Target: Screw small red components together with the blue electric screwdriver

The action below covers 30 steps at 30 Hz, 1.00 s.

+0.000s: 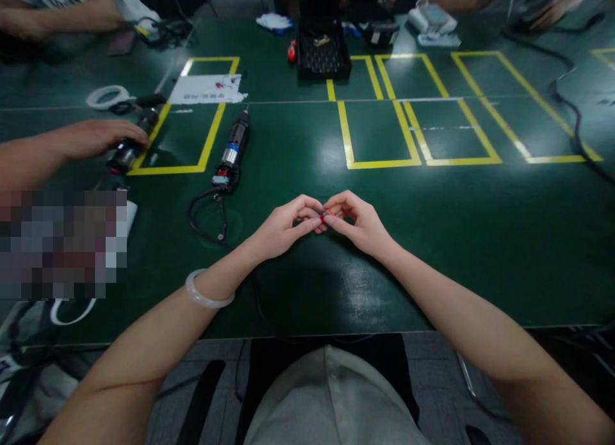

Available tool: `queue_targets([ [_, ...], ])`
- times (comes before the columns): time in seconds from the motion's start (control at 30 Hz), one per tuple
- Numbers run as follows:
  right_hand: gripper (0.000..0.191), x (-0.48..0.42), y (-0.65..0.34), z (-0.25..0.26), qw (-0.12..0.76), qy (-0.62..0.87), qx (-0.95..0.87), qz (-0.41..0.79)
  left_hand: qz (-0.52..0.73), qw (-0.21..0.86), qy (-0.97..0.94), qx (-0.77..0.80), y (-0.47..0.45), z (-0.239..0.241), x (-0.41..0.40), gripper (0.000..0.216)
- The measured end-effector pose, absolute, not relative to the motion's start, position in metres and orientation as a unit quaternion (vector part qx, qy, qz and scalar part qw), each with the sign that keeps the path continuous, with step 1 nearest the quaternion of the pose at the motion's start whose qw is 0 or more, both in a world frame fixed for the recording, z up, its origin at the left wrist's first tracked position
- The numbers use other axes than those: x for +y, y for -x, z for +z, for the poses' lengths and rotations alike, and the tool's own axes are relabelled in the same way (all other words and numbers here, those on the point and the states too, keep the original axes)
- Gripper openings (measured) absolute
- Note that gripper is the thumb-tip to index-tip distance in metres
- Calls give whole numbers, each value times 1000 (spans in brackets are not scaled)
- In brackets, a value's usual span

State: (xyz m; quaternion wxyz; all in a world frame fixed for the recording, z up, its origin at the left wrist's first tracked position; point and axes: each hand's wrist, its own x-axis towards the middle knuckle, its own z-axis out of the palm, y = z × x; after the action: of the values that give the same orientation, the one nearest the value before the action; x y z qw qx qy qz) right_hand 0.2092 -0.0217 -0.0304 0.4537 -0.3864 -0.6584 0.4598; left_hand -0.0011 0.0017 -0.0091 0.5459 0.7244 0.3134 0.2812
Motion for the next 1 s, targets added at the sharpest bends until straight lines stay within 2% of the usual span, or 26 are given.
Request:
queue_targets([
  [0.17, 38, -18, -209, -33, 442, 383, -589, 558, 289, 586, -688, 316, 0, -6, 2, 29],
  [0.43, 40, -16, -208, -31, 436, 378, -558, 596, 286, 575, -697, 318, 0, -7, 2, 27],
  [0.73, 24, -15, -211, -37, 454, 379, -653, 473, 283, 340, -819, 365, 3, -3, 1, 24],
  [1.0, 20, -17, -212, -35, 442, 390, -712, 382, 279, 276, -843, 369, 3, -1, -2, 18],
])
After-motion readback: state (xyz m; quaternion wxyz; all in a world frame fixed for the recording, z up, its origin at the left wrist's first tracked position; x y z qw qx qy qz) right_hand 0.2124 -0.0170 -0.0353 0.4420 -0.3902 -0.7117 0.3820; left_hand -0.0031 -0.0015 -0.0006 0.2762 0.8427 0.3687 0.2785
